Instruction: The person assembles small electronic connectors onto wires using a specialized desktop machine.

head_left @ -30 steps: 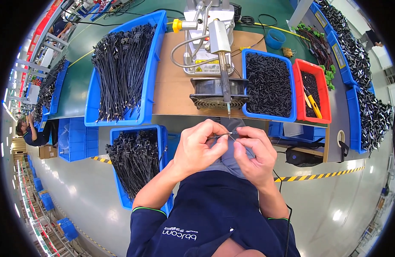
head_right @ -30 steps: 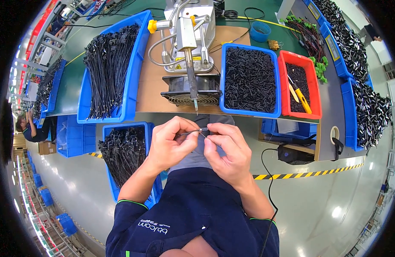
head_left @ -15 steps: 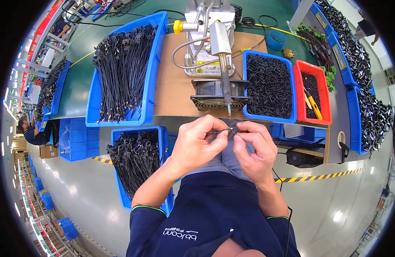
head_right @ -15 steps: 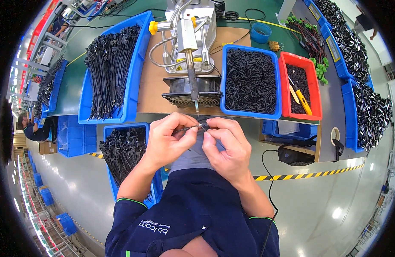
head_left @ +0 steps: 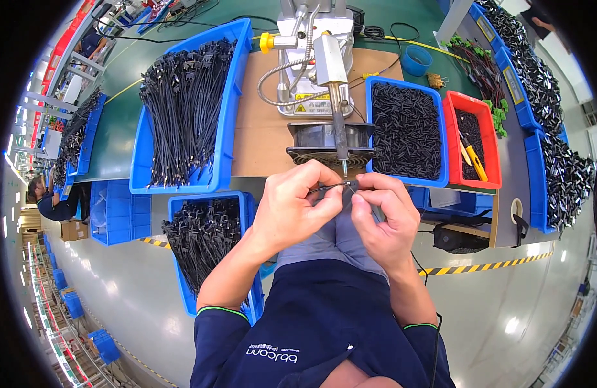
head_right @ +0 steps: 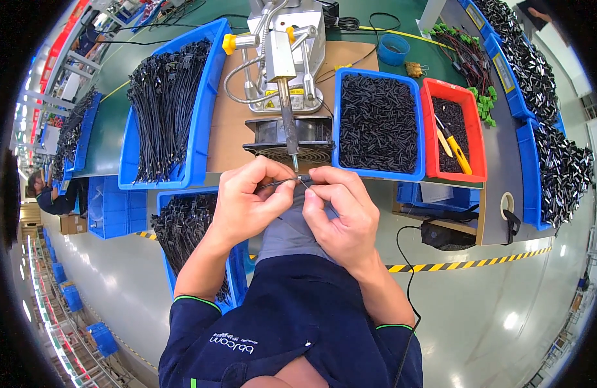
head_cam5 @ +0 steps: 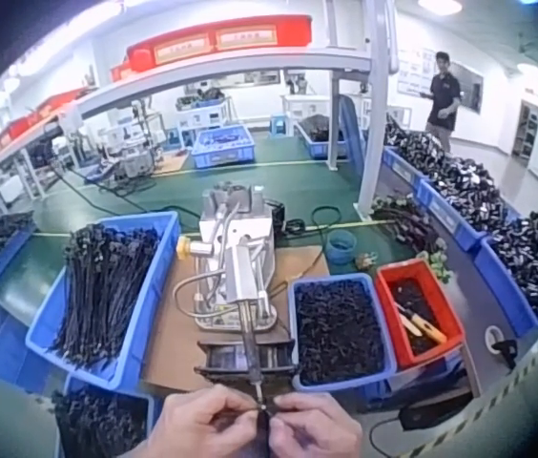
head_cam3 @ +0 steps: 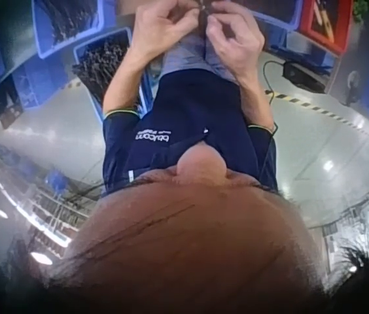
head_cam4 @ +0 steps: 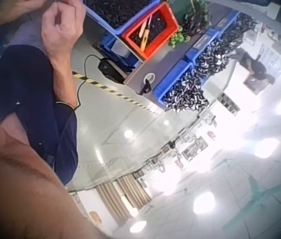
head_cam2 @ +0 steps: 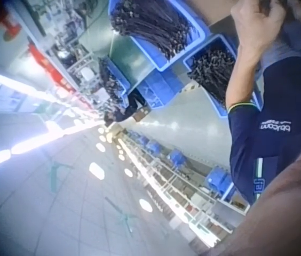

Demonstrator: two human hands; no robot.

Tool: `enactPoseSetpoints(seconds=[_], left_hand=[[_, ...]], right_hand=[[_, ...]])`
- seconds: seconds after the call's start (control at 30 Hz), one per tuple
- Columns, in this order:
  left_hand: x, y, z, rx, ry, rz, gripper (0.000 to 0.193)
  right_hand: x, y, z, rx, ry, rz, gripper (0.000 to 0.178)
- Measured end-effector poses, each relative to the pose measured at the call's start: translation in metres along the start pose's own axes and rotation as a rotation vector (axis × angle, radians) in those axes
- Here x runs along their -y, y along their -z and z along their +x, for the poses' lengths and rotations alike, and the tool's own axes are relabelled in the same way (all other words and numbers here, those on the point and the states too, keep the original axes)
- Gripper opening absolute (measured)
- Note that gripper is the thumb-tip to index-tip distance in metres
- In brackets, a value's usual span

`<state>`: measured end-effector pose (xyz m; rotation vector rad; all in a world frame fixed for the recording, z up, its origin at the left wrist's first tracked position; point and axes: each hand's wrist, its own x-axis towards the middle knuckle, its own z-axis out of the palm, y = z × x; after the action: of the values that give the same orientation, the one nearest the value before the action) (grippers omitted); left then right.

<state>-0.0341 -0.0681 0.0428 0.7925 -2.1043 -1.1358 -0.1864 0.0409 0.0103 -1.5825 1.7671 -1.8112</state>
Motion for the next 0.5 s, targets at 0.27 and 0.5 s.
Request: enactPoseSetpoints(seconds=[0.27,0.5], left_hand=[[-0.004,0.0026,0.0019,-0.001,0.025,0.014,0.012],[-0.007,0.0038,0.0023,0.003,0.032,0.018,0.012]], right_hand=[[-0.0006,0.0006,0.0026,0.007,0.014,0.009,0.012],[0.0001,-0.0004,0.0051,0.007,0.02,-0.004,0.012]])
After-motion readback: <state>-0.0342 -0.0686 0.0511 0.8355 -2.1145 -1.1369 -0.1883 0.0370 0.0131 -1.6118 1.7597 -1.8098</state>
